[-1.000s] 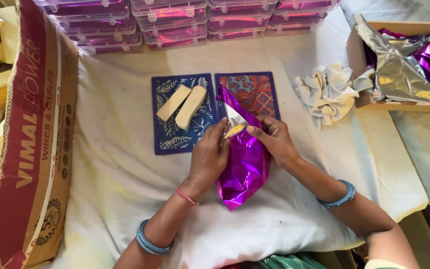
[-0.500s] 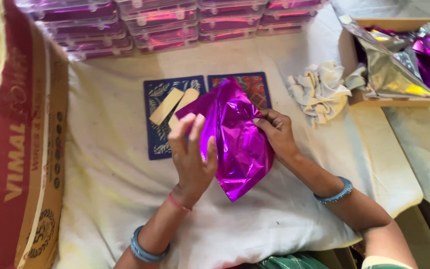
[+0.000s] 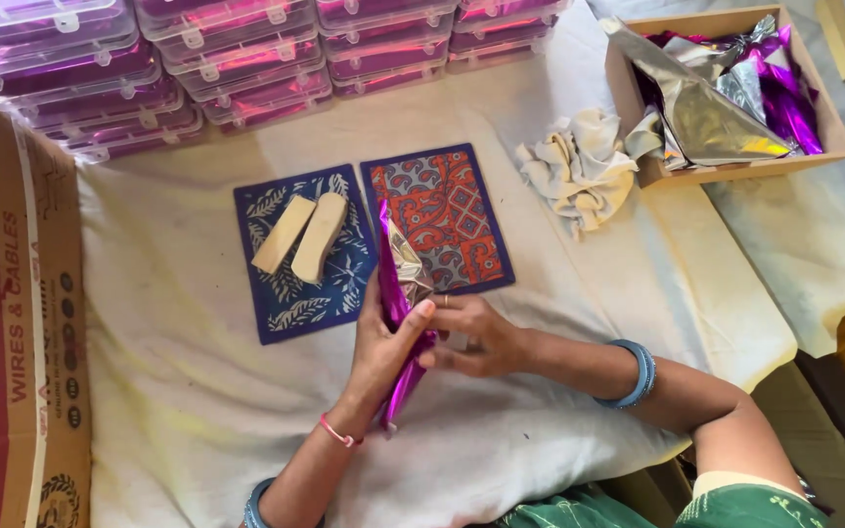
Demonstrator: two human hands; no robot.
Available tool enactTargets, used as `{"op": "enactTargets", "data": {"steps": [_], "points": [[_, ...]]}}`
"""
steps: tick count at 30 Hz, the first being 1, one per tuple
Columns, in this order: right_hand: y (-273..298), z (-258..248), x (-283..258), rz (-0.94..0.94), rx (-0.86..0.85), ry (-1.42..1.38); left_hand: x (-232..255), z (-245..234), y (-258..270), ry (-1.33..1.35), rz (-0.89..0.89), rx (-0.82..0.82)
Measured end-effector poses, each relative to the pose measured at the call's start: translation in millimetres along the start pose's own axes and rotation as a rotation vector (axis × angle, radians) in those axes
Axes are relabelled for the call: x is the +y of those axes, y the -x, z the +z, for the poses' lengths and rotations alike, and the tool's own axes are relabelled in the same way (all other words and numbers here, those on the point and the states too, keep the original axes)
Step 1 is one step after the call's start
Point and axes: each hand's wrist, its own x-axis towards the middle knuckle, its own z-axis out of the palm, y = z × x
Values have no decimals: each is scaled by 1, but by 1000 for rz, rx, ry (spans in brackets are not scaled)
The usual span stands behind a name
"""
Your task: The person wipes two rectangular wooden blocks with a white cloth, then places them on a patterned mat. They then take a sheet of shiny purple foil, place the blocks on it, and fold the foil around the blocks to wrap them.
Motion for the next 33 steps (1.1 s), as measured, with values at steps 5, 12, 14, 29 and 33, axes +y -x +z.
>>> {"op": "enactTargets", "data": {"steps": [5, 12, 14, 29, 33], "points": [[9, -7, 19, -73, 70, 12, 9, -9, -2, 422, -293, 15], [-11, -25, 64, 474, 517, -384, -49, -33, 0, 666, -471, 36], [-11, -26, 67, 640, 296, -750, -55, -36, 1, 801, -442, -31], [-8, -20, 60, 497, 166, -1067, -28, -31, -3, 946, -490, -5], [-17, -27, 50, 543, 379, -992, -73, -42, -13, 1035, -565, -88]]}}
